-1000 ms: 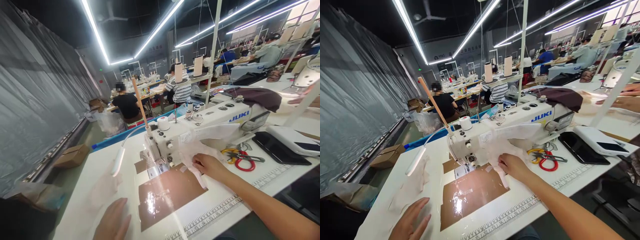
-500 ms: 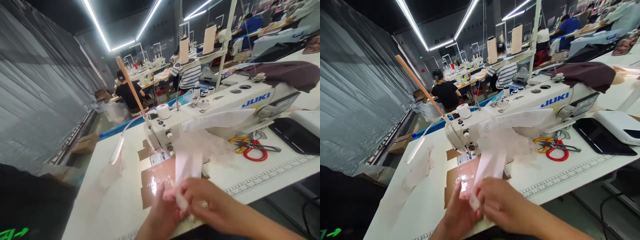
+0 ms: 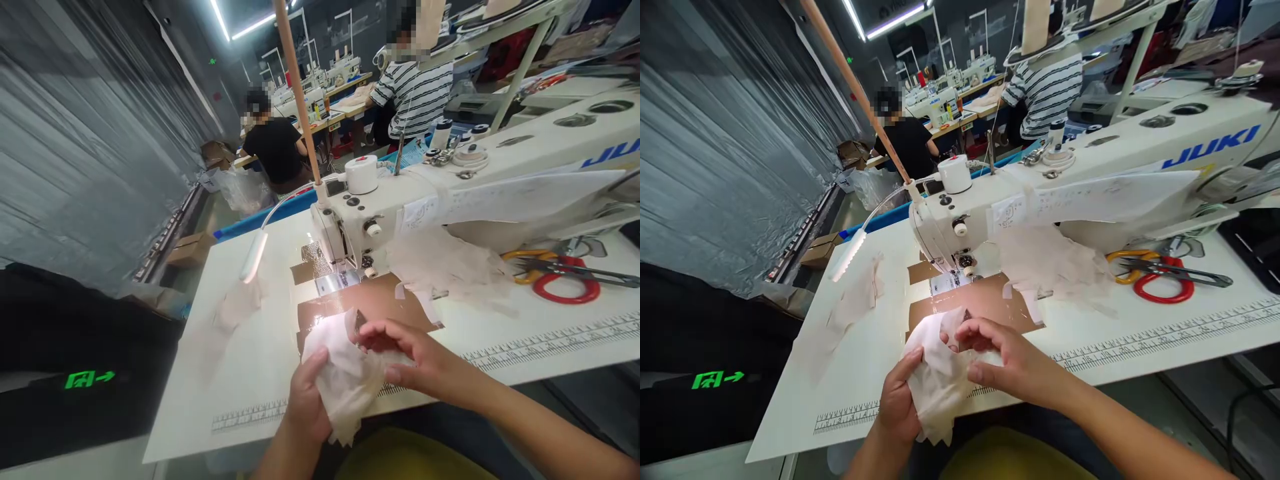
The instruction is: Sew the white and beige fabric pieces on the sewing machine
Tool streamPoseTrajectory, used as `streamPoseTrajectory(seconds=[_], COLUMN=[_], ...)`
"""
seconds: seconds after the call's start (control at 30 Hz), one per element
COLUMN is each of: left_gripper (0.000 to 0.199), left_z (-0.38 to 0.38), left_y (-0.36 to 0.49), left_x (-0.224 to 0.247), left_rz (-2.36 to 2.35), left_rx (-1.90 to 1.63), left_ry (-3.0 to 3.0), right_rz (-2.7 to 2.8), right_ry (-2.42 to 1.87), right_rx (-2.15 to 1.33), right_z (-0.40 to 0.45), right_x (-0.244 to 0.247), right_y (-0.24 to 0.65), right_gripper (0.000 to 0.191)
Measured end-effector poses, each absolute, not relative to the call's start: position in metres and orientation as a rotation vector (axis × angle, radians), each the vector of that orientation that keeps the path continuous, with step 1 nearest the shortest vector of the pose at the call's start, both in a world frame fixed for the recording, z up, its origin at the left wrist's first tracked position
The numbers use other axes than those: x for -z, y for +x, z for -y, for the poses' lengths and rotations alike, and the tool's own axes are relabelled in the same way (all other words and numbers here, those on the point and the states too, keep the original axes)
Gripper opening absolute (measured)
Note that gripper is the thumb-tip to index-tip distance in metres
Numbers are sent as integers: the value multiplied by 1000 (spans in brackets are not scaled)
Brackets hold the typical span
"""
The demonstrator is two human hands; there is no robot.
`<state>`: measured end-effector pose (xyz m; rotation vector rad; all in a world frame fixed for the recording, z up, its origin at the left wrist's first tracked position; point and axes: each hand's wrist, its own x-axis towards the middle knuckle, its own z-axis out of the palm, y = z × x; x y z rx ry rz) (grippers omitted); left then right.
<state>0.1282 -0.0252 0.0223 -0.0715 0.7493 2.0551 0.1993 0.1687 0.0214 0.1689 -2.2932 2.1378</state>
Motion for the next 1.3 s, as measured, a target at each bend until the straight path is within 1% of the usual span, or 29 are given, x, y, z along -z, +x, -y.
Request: streamPoseTrajectory(seconds=[0.1, 0.2, 0.3, 0.37, 0.43, 0.57, 0.67, 0.73, 0.83, 0.87, 1.0, 1.07, 1.13, 1.2, 1.3], left_gripper=[32, 36, 43, 47, 49, 54, 61, 53, 30, 27, 30, 31, 32, 33, 38], left_z=[29, 33, 34, 31, 26, 28, 44, 53, 53, 50, 27, 19, 15, 15, 18], left_y=[126, 115, 92, 68, 40, -11, -21, -11, 15, 23, 40, 38, 32, 26, 15], left_x=[-23, -27, -30, -31, -30, -23, -22, -24, -29, -29, -24, -21, -18, -17, -14], left_rz=[-816, -983, -1259, -1520, -1862, -2084, -2278, -2372, -2457, -2496, -2503, -2490, -2483, -2483, -2454], left_rx=[-2107, -2246, -2378, -2363, -2251, -2069, -1969, -1919, -1748, -1598, -1071, -862, -694, -604, -544], left_ry=[-63, -15, 60, 111, 195, 218, 248, 326, 609, 800, 1304, 1486, 1633, 1707, 1773], right_rz=[2452, 2502, 2565, 2650, 2729, 2779, 2808, 2828, 2888, 2908, 2947, 2981, 3028, 3071, 3119], right_ry=[179, 163, 128, 38, -90, -275, -357, -373, -238, -143, 304, 402, 405, 380, 383], right_rx=[-2194, -2247, -2277, -2240, -2151, -1943, -1836, -1727, -1474, -1379, -1009, -800, -623, -549, -571], right_z=[-160, -159, -162, -165, -168, -185, -206, -220, -231, -230, -213, -203, -198, -198, -205], right_x=[-20, -22, -28, -33, -36, -31, -23, -21, -25, -27, -33, -30, -27, -24, -24], right_y=[189, 183, 174, 165, 155, 148, 158, 165, 168, 167, 155, 150, 147, 144, 139], right_gripper=[35, 37, 36, 35, 33, 26, 39, 41, 37, 35, 33, 32, 33, 33, 30])
